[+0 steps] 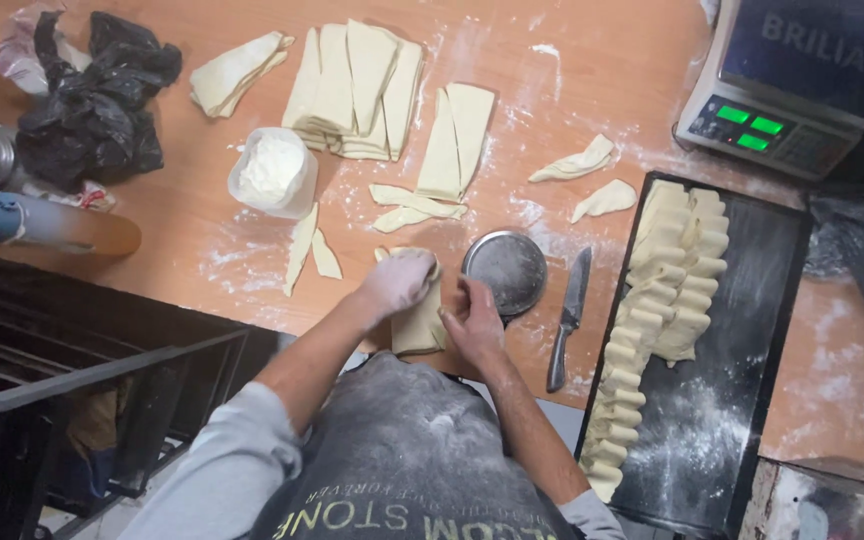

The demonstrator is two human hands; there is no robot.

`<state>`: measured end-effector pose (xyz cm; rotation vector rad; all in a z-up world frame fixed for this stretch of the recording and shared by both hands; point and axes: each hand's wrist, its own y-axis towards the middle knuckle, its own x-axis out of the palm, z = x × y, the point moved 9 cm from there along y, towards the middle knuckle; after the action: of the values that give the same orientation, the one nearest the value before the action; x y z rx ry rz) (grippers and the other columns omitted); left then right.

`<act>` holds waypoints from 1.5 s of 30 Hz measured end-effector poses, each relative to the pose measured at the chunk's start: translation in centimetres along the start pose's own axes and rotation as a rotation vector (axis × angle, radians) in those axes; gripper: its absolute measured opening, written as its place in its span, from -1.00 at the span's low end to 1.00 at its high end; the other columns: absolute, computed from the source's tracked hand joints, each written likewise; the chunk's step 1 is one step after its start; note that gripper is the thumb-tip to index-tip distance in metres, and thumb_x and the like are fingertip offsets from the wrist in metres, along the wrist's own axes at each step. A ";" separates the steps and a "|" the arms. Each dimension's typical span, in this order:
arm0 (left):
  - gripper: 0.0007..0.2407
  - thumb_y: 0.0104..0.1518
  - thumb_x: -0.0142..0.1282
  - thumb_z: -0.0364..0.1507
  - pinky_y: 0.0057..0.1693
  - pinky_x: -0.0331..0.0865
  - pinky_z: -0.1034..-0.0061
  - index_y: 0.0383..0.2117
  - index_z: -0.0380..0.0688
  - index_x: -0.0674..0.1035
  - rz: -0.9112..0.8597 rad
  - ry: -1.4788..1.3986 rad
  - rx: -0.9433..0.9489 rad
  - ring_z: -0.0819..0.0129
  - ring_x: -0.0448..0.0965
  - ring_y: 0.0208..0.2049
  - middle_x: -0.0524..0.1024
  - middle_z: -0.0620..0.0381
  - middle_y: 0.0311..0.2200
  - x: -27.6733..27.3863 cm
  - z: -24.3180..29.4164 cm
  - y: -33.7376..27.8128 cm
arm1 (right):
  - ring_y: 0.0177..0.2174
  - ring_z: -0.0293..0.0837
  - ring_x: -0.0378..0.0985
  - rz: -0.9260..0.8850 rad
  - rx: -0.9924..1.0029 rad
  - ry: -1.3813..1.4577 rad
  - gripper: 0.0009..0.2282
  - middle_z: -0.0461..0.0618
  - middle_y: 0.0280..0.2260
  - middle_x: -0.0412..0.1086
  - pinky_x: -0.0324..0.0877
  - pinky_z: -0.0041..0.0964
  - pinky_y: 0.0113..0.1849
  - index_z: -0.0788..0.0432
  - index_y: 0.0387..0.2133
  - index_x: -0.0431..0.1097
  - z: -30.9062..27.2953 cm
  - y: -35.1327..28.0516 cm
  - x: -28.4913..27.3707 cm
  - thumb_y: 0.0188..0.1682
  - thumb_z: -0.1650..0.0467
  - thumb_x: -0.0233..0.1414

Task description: Weighing and shaping dough pieces to prepare pastries for baking.

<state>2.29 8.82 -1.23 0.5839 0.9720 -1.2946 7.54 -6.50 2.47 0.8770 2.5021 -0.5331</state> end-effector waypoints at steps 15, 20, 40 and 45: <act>-0.60 0.21 0.05 -0.10 -0.02 0.46 0.27 -0.09 -0.19 0.59 -0.235 -0.505 -0.451 0.03 0.62 -0.14 0.59 -0.14 -0.22 -3.1 2.9 -4.6 | -0.08 -0.14 0.55 -0.424 0.099 0.246 -0.63 -0.08 -0.12 0.50 0.45 -0.21 0.02 0.10 0.03 0.40 -1.6 -0.3 2.8 -0.03 0.26 0.16; -0.61 0.28 -0.10 -0.09 -0.08 0.50 0.15 -0.23 -0.23 0.51 0.067 -0.352 -0.078 -0.06 0.64 -0.24 0.59 -0.17 -0.32 -10.8 11.6 -2.9 | -0.13 -0.21 0.50 -0.383 0.022 0.569 -0.71 -0.05 -0.16 0.48 0.44 -0.24 -0.05 0.27 -0.05 0.44 6.7 -1.7 3.4 0.08 0.30 0.10; -0.59 0.18 0.14 -0.09 0.01 0.42 0.02 -0.10 -0.21 0.50 0.097 -0.350 -0.534 -0.17 0.59 -0.09 0.59 -0.25 -0.20 1.6 5.8 8.6 | -0.55 -0.26 0.51 -0.076 0.689 -0.302 -0.72 -0.10 -0.57 0.50 0.36 -0.32 -0.43 0.09 -0.25 0.58 7.6 -6.0 -18.5 0.07 0.18 0.03; -0.53 0.13 0.13 -0.16 0.00 0.46 0.10 0.07 -0.23 0.42 0.081 -0.173 -0.439 -0.11 0.60 -0.08 0.57 -0.21 -0.13 -1.9 7.4 4.8 | -0.47 -0.11 0.54 -0.178 0.312 0.232 -0.62 0.08 -0.44 0.55 0.43 -0.20 -0.38 0.23 -0.20 0.56 6.6 0.0 -13.5 0.01 0.14 0.05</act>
<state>8.89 4.74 3.39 0.1670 1.0358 -0.9989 18.82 -16.28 3.89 0.8739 2.7717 -0.9508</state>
